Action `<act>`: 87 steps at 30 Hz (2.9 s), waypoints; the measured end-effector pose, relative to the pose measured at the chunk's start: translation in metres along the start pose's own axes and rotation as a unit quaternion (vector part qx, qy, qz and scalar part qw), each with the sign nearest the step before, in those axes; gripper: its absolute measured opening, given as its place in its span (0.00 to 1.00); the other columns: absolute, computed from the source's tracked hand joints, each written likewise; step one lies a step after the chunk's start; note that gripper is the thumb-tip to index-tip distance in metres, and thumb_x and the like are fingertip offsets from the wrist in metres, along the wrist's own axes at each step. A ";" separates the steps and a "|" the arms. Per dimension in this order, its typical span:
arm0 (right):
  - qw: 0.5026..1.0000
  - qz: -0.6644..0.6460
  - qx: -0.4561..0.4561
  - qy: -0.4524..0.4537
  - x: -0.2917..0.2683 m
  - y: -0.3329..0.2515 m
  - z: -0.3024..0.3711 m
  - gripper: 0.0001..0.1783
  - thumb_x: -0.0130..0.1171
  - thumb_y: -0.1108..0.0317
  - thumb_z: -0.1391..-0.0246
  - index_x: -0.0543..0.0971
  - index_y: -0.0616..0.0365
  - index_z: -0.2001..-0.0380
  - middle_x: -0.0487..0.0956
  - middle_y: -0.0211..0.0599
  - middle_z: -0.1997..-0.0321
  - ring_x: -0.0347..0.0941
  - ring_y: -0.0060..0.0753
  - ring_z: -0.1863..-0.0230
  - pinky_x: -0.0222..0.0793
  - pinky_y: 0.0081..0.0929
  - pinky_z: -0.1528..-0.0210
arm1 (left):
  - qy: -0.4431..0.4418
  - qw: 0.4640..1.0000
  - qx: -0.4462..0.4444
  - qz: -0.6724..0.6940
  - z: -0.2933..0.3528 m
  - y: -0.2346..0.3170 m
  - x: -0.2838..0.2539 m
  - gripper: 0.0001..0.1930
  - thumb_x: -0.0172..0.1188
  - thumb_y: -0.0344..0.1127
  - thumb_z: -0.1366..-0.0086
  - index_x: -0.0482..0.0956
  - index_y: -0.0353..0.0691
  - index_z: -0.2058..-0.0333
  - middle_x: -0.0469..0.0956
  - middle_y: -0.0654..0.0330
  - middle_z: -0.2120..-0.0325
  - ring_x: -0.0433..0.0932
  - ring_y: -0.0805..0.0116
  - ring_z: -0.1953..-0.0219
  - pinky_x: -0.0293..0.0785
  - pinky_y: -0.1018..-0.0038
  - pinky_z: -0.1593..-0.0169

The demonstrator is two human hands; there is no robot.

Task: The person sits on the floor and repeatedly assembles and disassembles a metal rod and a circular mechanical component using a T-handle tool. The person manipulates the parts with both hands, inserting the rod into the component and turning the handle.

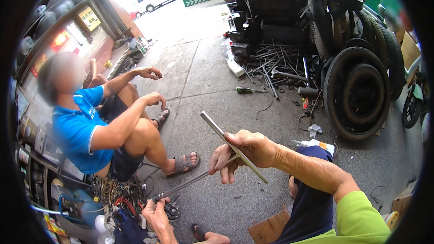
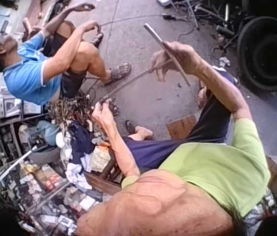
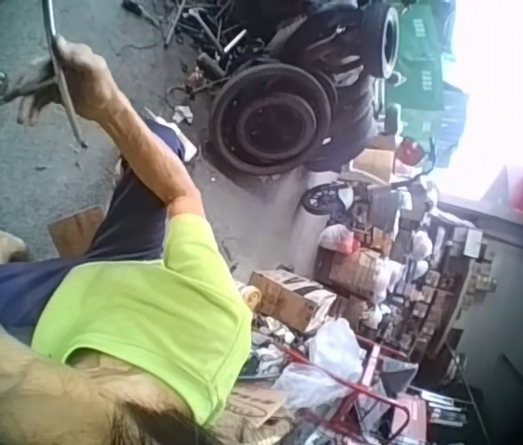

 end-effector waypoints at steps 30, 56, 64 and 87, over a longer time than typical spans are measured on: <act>0.871 0.167 -0.086 0.454 -0.088 -0.005 0.038 0.46 0.29 0.30 0.41 0.79 0.61 0.52 0.64 0.47 0.33 0.49 0.43 0.30 0.36 0.41 0.31 | -0.071 0.991 0.004 -0.113 0.017 -0.011 0.035 0.07 0.55 0.25 0.47 0.81 0.28 0.77 0.76 0.60 0.87 0.68 0.78 0.83 0.60 0.75 0.78; 0.857 0.435 -0.045 0.272 -0.033 -0.016 0.020 0.52 0.18 0.25 0.43 0.77 0.60 0.85 0.69 0.32 0.88 0.59 0.22 0.83 0.53 0.24 0.78 | -0.053 0.989 0.002 -0.141 0.011 -0.026 0.021 0.07 0.51 0.22 0.48 0.79 0.27 0.77 0.79 0.54 0.83 0.76 0.69 0.80 0.71 0.70 0.71; 0.861 0.498 0.081 0.059 0.003 0.013 0.014 0.49 0.25 0.26 0.41 0.79 0.62 0.73 0.76 0.37 0.82 0.72 0.30 0.79 0.67 0.34 0.77 | -0.001 0.972 0.028 -0.235 -0.005 -0.022 0.001 0.06 0.50 0.23 0.50 0.77 0.29 0.78 0.78 0.49 0.83 0.78 0.57 0.79 0.71 0.63 0.69; 0.820 0.571 0.006 -0.049 0.031 0.038 0.020 0.18 0.60 0.71 0.51 0.75 0.60 0.54 0.81 0.46 0.69 0.80 0.46 0.69 0.74 0.39 0.67 | 0.069 0.891 0.108 -0.435 -0.002 0.022 -0.003 0.09 0.59 0.24 0.52 0.76 0.23 0.72 0.76 0.34 0.79 0.79 0.37 0.72 0.71 0.50 0.67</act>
Point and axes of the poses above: each hand's wrist, its own z-axis away from the middle knuckle, its own x-axis out of the palm, y = z × x, the point moved 8 cm from there along -z, towards the middle knuckle
